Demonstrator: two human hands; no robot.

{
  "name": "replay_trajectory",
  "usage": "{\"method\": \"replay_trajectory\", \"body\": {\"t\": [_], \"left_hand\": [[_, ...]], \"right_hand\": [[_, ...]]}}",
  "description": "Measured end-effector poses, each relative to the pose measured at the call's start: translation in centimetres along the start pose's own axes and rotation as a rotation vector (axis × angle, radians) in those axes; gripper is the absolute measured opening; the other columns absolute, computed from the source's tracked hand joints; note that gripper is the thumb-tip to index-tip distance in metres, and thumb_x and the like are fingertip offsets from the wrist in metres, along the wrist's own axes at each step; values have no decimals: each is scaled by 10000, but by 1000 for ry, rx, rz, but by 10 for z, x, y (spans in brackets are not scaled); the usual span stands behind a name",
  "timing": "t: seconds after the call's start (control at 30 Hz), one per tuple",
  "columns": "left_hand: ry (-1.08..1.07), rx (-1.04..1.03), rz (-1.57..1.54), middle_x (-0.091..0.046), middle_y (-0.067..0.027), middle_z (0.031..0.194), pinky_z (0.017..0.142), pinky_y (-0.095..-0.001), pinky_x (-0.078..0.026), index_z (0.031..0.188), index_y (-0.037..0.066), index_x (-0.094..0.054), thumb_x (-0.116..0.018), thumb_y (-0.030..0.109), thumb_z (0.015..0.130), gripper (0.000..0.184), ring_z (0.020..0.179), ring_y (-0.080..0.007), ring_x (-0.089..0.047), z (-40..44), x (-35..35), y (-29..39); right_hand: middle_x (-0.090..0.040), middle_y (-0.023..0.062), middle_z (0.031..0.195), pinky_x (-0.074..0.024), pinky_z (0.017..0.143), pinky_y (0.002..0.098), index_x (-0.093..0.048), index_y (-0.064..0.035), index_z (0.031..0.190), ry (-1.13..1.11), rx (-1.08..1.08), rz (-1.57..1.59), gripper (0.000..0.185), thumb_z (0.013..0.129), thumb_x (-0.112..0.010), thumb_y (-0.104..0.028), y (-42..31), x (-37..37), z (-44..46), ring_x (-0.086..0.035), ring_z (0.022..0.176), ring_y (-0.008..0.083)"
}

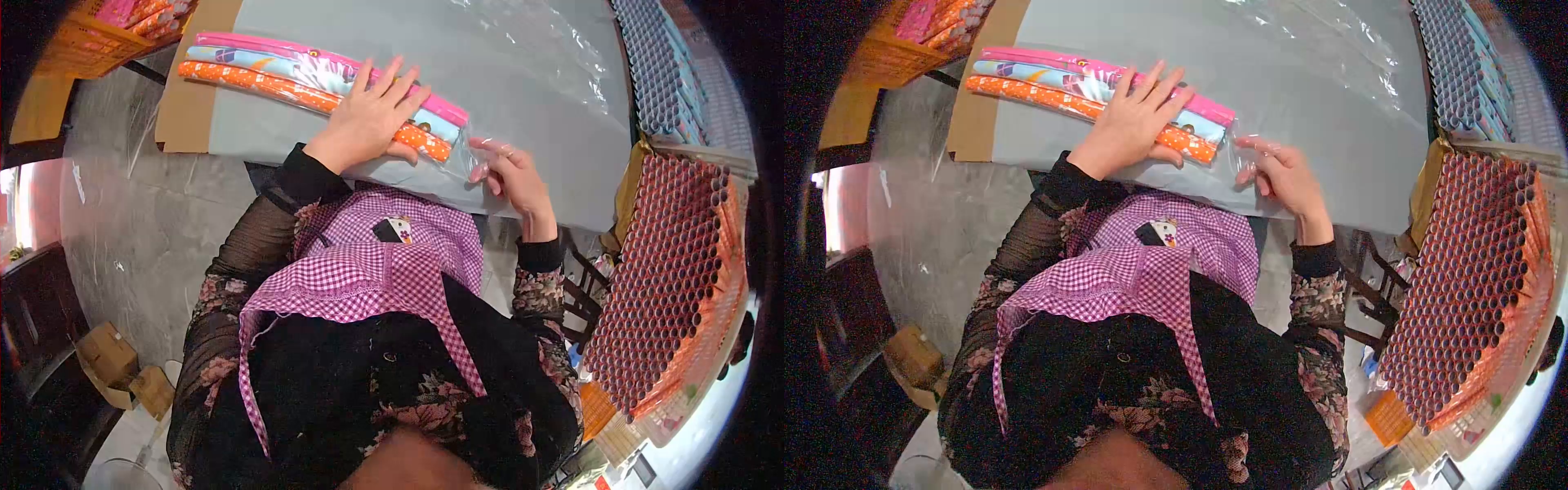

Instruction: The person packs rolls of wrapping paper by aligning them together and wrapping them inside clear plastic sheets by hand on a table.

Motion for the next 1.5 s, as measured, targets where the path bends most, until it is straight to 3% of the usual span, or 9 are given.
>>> {"method": "replay_trajectory", "body": {"t": [0.3,0.37,0.5,0.63,0.83,1.1,1.2,1.43,1.5], "left_hand": [[31,-16,15,-413,-138,1471,1115,-582,-253,1406,101,-448,-678,682,629,997,1393,-356,-333,-1,3,2],[26,-20,13,-419,-138,1466,1114,-579,-258,1402,102,-452,-690,674,623,996,1393,-355,-334,-1,3,2],[28,-19,-9,-428,-140,1457,1114,-574,-262,1395,101,-459,-729,642,606,995,1384,-353,-345,0,4,3],[53,-2,-29,-430,-140,1454,1116,-573,-260,1398,100,-457,-741,627,604,994,1375,-357,-354,0,5,3],[17,-13,-57,-420,-163,1459,1123,-584,-246,1394,65,-450,-746,594,624,981,1393,-368,-333,-4,1,4],[110,-8,4,-490,-154,1404,1107,-597,-264,1329,61,-532,-730,659,593,970,1378,-357,-357,-6,7,13],[109,-17,-1,-483,-161,1412,1109,-597,-259,1321,60,-540,-734,659,592,963,1387,-358,-346,-9,5,12],[52,-9,-21,-427,-174,1446,1131,-599,-218,1338,63,-507,-729,634,617,946,1407,-352,-310,-10,5,14],[81,-38,-49,-428,-172,1447,1134,-597,-211,1343,65,-501,-715,653,615,960,1410,-347,-307,-11,5,13]], "right_hand": [[-642,23,679,-355,445,203,-686,3,1121,99,59,-109,265,917,-574,-122,8,-17,18,-523,501,55],[-613,3,635,-357,430,215,-682,-2,1143,140,-49,-254,283,925,-582,-152,2,-19,16,-513,491,57],[-574,-3,579,-328,392,222,-687,-32,1157,191,80,-188,289,938,-576,-185,8,-25,24,-471,436,57],[-588,-5,599,-352,391,243,-677,-71,1197,219,21,-270,322,922,-557,-188,13,-18,25,-477,440,59],[-521,5,541,-342,326,254,-621,-61,1269,269,-167,-94,355,967,-558,-235,-1,-24,17,-439,362,96],[-436,-37,554,-353,367,241,-571,-96,990,245,-155,332,169,992,-524,-259,7,-22,12,-377,389,76],[-425,-48,571,-354,398,232,-563,-110,983,219,-138,479,132,989,-522,-235,8,-29,11,-363,412,56],[-417,-38,560,-357,382,255,-539,-101,913,109,-144,326,93,951,-579,-176,14,-22,24,-338,390,71],[-412,-37,544,-353,382,253,-550,-104,923,244,-147,346,71,959,-564,-163,-4,-38,16,-342,384,70]]}}
Point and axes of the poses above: each hand's wrist, its own z-axis towards the middle knuckle, its own x-axis out of the back of the hand, y = z × x, the point moved 1 cm from there along z, towards the middle knuckle
